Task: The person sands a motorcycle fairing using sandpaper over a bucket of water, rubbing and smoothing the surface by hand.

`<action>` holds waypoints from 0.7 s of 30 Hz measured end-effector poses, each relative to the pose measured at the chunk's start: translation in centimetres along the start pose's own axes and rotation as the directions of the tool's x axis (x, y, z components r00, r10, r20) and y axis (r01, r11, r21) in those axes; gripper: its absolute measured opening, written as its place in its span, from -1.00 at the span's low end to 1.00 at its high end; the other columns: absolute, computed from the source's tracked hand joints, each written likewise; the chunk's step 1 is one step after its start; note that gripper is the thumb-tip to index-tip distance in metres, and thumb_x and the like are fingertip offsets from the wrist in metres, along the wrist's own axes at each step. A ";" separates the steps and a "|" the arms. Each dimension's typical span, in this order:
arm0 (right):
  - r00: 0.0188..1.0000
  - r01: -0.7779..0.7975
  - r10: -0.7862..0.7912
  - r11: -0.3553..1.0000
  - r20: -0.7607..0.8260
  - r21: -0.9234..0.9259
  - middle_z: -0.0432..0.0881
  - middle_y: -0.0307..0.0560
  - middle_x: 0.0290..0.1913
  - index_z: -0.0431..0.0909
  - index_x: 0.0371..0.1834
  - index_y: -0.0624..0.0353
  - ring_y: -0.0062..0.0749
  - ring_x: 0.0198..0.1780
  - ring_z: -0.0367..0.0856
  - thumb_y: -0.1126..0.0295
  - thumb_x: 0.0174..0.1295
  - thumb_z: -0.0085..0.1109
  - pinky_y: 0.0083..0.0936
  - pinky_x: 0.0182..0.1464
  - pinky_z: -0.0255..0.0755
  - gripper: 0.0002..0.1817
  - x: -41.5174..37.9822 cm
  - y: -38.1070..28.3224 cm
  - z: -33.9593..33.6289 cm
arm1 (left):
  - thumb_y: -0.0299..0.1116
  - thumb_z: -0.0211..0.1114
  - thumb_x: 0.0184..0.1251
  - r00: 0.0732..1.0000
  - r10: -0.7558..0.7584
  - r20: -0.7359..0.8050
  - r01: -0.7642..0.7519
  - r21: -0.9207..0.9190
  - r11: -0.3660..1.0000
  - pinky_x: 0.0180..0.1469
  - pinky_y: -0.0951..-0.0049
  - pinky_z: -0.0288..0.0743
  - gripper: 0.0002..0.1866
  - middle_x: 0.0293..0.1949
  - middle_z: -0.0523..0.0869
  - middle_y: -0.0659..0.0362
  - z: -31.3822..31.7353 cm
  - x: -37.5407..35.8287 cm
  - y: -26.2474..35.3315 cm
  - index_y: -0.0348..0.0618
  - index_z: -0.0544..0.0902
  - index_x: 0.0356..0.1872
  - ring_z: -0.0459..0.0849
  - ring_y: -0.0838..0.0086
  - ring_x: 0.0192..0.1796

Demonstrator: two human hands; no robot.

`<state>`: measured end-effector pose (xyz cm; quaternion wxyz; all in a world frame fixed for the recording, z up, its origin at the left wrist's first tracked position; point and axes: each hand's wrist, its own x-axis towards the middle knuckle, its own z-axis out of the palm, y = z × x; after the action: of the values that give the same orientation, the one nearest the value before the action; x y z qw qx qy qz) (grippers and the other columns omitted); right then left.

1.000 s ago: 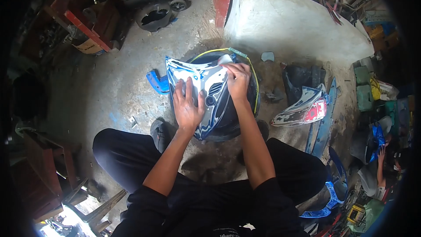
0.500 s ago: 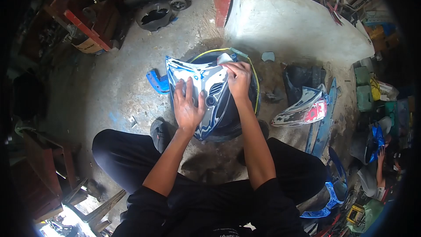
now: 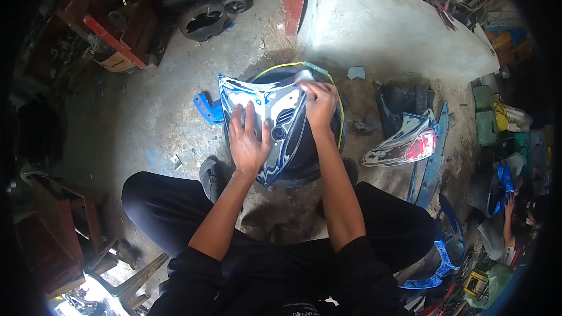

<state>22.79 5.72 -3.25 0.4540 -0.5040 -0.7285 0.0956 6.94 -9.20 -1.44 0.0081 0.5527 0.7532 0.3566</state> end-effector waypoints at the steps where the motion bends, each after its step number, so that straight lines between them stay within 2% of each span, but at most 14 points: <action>1: 1.000 -0.001 0.001 1.000 -0.001 0.004 0.84 -0.23 -0.10 0.88 -0.15 -0.03 -0.15 -0.01 0.62 0.53 0.19 0.36 -0.29 0.20 0.44 -0.77 0.0 -0.1 0.1 | -0.11 0.26 0.47 1.000 0.004 -0.003 -0.004 0.006 1.000 0.48 -0.08 0.32 -0.35 0.41 0.43 -0.31 -0.1 0.0 -0.1 -0.21 0.46 0.49 0.40 -0.22 0.47; 4: 0.990 0.103 -0.114 0.986 0.078 0.134 0.84 -0.23 -0.10 0.88 -0.16 -0.04 -0.16 -0.02 0.63 0.53 0.16 0.38 -0.27 0.17 0.47 -0.76 0.4 -0.6 0.1 | -0.10 0.25 0.47 1.000 -0.017 0.011 0.017 0.003 1.000 0.48 -0.08 0.32 -0.35 0.41 0.43 -0.31 -0.1 0.1 -0.1 -0.21 0.46 0.49 0.40 -0.22 0.47; 6: 0.990 0.103 -0.108 0.993 0.096 0.059 0.84 -0.22 -0.11 0.88 -0.17 0.01 -0.15 -0.03 0.63 0.54 0.16 0.37 -0.27 0.16 0.47 -0.78 0.4 -0.4 -0.2 | -0.10 0.25 0.48 1.000 -0.011 0.009 0.011 0.008 1.000 0.48 -0.08 0.32 -0.35 0.41 0.43 -0.31 -0.1 0.0 -0.1 -0.20 0.45 0.50 0.40 -0.22 0.47; 8: 0.998 -0.053 0.051 0.998 -0.041 -0.029 0.84 -0.22 -0.12 0.88 -0.20 0.02 -0.15 -0.03 0.63 0.55 0.16 0.36 -0.29 0.16 0.47 -0.79 0.3 -0.4 0.4 | -0.10 0.24 0.48 1.000 0.001 0.003 -0.001 0.022 1.000 0.48 -0.08 0.32 -0.35 0.41 0.43 -0.30 -0.2 0.0 -0.1 -0.20 0.45 0.50 0.40 -0.22 0.47; 9: 0.997 0.068 -0.070 0.993 0.016 0.094 0.84 -0.21 -0.13 0.88 -0.21 -0.01 -0.14 -0.03 0.63 0.56 0.16 0.36 -0.27 0.17 0.46 -0.78 0.5 -0.5 0.3 | -0.10 0.24 0.48 1.000 0.000 0.009 0.000 0.020 1.000 0.48 -0.08 0.32 -0.35 0.42 0.43 -0.30 -0.2 0.1 -0.1 -0.20 0.45 0.50 0.40 -0.22 0.47; 10: 0.997 0.070 -0.072 0.993 0.017 0.097 0.84 -0.21 -0.13 0.88 -0.21 -0.01 -0.14 -0.03 0.63 0.56 0.16 0.36 -0.27 0.17 0.46 -0.78 0.7 -0.7 0.2 | -0.09 0.24 0.49 1.000 -0.004 0.015 0.004 0.017 1.000 0.48 -0.08 0.32 -0.34 0.42 0.43 -0.30 -0.2 0.1 -0.2 -0.20 0.44 0.51 0.40 -0.22 0.47; 12: 0.995 0.071 -0.074 0.996 0.067 0.046 0.84 -0.22 -0.12 0.88 -0.18 -0.04 -0.16 -0.02 0.63 0.56 0.16 0.35 -0.26 0.18 0.45 -0.75 0.4 -0.5 -0.2 | -0.09 0.24 0.49 1.000 -0.007 0.011 0.007 0.024 1.000 0.48 -0.08 0.32 -0.34 0.42 0.43 -0.30 -0.1 0.0 -0.2 -0.20 0.44 0.51 0.40 -0.21 0.47; 13: 0.999 -0.045 0.045 0.995 -0.004 -0.084 0.84 -0.23 -0.11 0.88 -0.16 -0.05 -0.18 0.00 0.62 0.54 0.16 0.37 -0.26 0.18 0.45 -0.75 0.1 -0.4 0.1 | -0.09 0.24 0.49 1.000 -0.001 0.007 0.001 0.033 0.999 0.48 -0.08 0.32 -0.34 0.42 0.43 -0.30 -0.1 0.0 -0.2 -0.19 0.44 0.51 0.40 -0.21 0.47; 14: 0.999 -0.043 0.043 0.996 -0.004 -0.081 0.84 -0.23 -0.11 0.88 -0.16 -0.05 -0.18 0.00 0.62 0.54 0.16 0.37 -0.26 0.18 0.45 -0.75 0.1 -0.3 0.2 | -0.09 0.24 0.49 1.000 -0.001 0.005 0.001 0.035 0.999 0.48 -0.08 0.32 -0.34 0.42 0.43 -0.30 -0.1 0.0 -0.1 -0.19 0.44 0.51 0.40 -0.21 0.47; 16: 0.996 0.081 -0.085 0.993 0.039 0.080 0.85 -0.24 -0.13 0.89 -0.16 -0.06 -0.18 0.01 0.62 0.52 0.16 0.38 -0.26 0.18 0.44 -0.75 0.1 -0.9 0.3 | -0.09 0.24 0.48 1.000 -0.012 0.010 0.012 0.010 1.000 0.48 -0.07 0.33 -0.34 0.42 0.43 -0.30 -0.1 0.0 -0.2 -0.19 0.44 0.51 0.40 -0.21 0.47; 18: 0.990 0.102 -0.109 0.992 0.092 0.078 0.85 -0.24 -0.13 0.89 -0.16 -0.05 -0.16 0.01 0.62 0.52 0.15 0.38 -0.26 0.18 0.44 -0.76 -0.3 -0.6 0.2 | -0.10 0.25 0.49 1.000 -0.004 -0.004 0.004 0.017 1.000 0.46 -0.08 0.35 -0.35 0.39 0.44 -0.31 -0.2 0.1 -0.3 -0.20 0.45 0.50 0.43 -0.22 0.44; 20: 0.994 -0.090 0.084 0.993 -0.074 -0.082 0.84 -0.26 -0.11 0.88 -0.16 -0.04 -0.17 0.00 0.62 0.54 0.15 0.37 -0.26 0.18 0.44 -0.75 -0.5 0.3 0.7 | -0.12 0.25 0.49 1.000 0.015 -0.018 -0.015 0.022 1.000 0.43 -0.08 0.37 -0.37 0.37 0.45 -0.32 -0.2 0.1 0.1 -0.21 0.47 0.49 0.45 -0.22 0.41; 21: 0.994 -0.066 0.065 0.998 -0.086 -0.010 0.84 -0.26 -0.11 0.88 -0.17 -0.02 -0.16 0.00 0.63 0.54 0.15 0.37 -0.25 0.17 0.43 -0.76 -0.3 -0.2 0.9 | -0.12 0.25 0.49 1.000 0.016 -0.020 -0.015 0.022 1.000 0.43 -0.08 0.37 -0.37 0.37 0.45 -0.32 -0.2 0.1 0.0 -0.21 0.47 0.49 0.46 -0.22 0.41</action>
<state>22.02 5.63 -3.80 0.4781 -0.5341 -0.6922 0.0841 6.82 -9.17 -1.25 -0.0082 0.5550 0.7527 0.3540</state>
